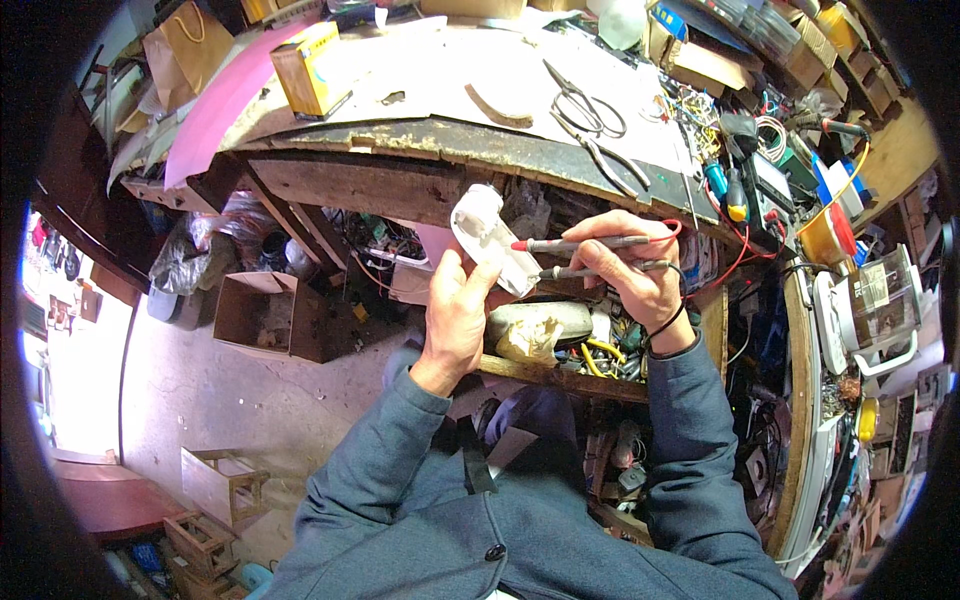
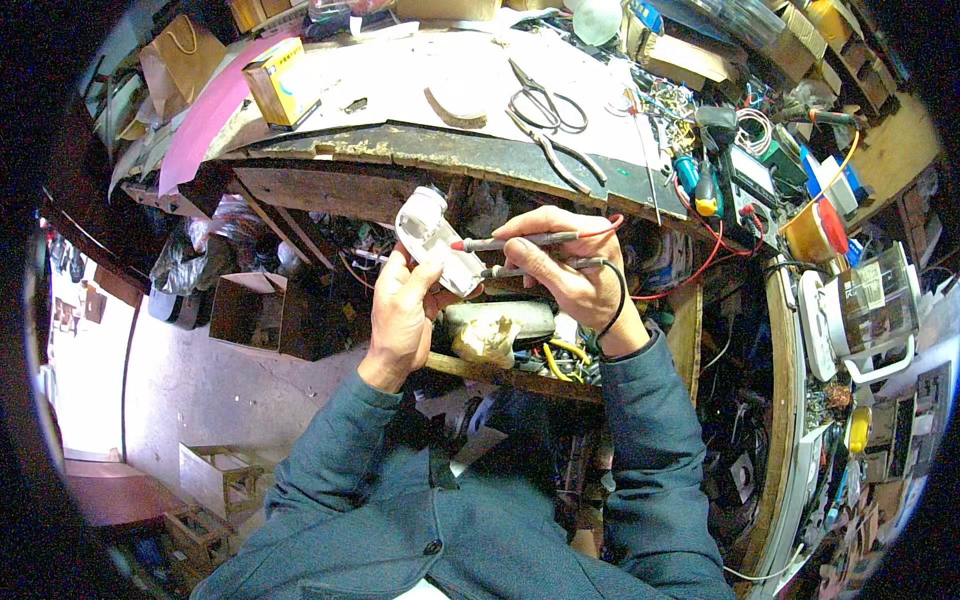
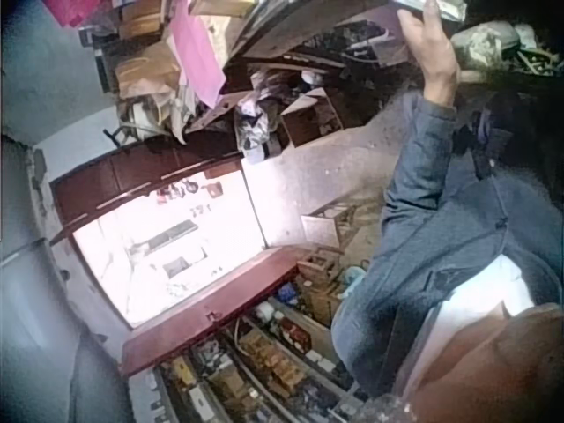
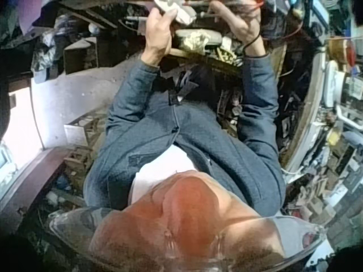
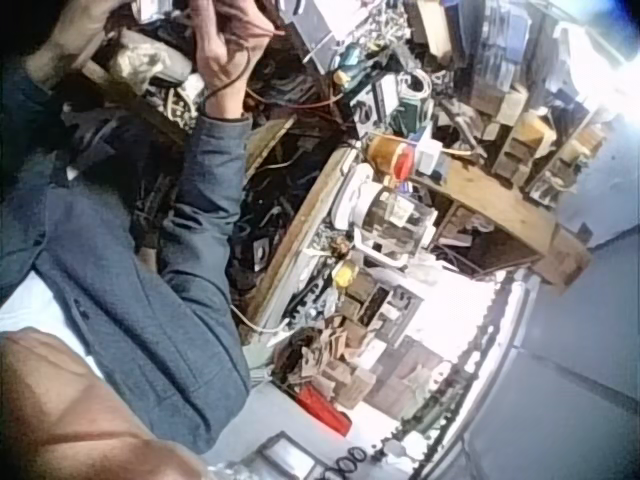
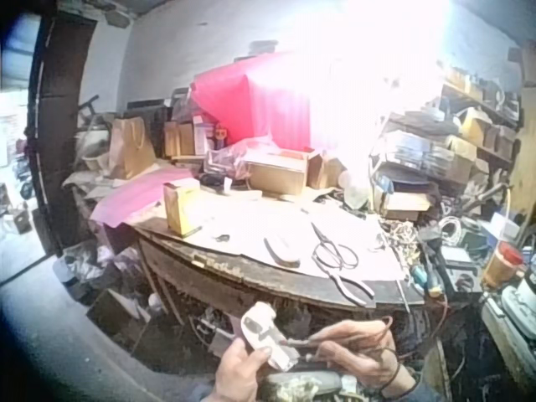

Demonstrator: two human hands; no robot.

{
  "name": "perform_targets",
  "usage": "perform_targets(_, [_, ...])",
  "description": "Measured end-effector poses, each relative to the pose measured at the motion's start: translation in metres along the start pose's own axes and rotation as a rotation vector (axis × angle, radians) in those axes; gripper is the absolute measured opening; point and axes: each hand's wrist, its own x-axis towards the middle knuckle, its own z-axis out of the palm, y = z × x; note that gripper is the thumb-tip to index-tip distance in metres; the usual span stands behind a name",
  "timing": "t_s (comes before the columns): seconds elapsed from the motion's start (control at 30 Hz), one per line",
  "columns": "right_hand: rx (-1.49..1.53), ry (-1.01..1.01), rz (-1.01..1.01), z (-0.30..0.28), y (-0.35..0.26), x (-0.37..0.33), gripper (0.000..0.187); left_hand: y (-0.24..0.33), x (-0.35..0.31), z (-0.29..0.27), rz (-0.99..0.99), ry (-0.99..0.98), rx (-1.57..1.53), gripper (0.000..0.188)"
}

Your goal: The person assembles a small white electronic device by hand, inserting a cylindrical component and connecting red and black wires. They then place the assembled unit into a black zippered pouch.

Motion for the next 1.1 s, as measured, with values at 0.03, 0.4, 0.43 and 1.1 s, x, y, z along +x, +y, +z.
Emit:
perform_targets(0.03, [-0.024, -0.011, 0.005, 0.001, -0.001, 0.0, 0.016, 0.0, 0.0, 0.0, 0.0, 0.001, -0.001, 0.041])
perform_targets(0.4, [-0.153, -0.073, -0.052, 0.001, -0.007, 0.001, 0.016, 0.0, 0.0, 0.0, 0.002, 0.008, 0.025, 0.037])
perform_targets(0.43, [-0.15, -0.081, -0.068, 0.001, -0.007, 0.0, 0.016, 0.0, -0.001, 0.001, 0.011, 0.007, 0.026, 0.037])
perform_targets(1.1, [-0.242, -0.073, -0.311, 0.001, -0.002, 0.007, 0.02, 0.007, -0.001, 0.002, -0.006, 0.006, 0.016, 0.04])
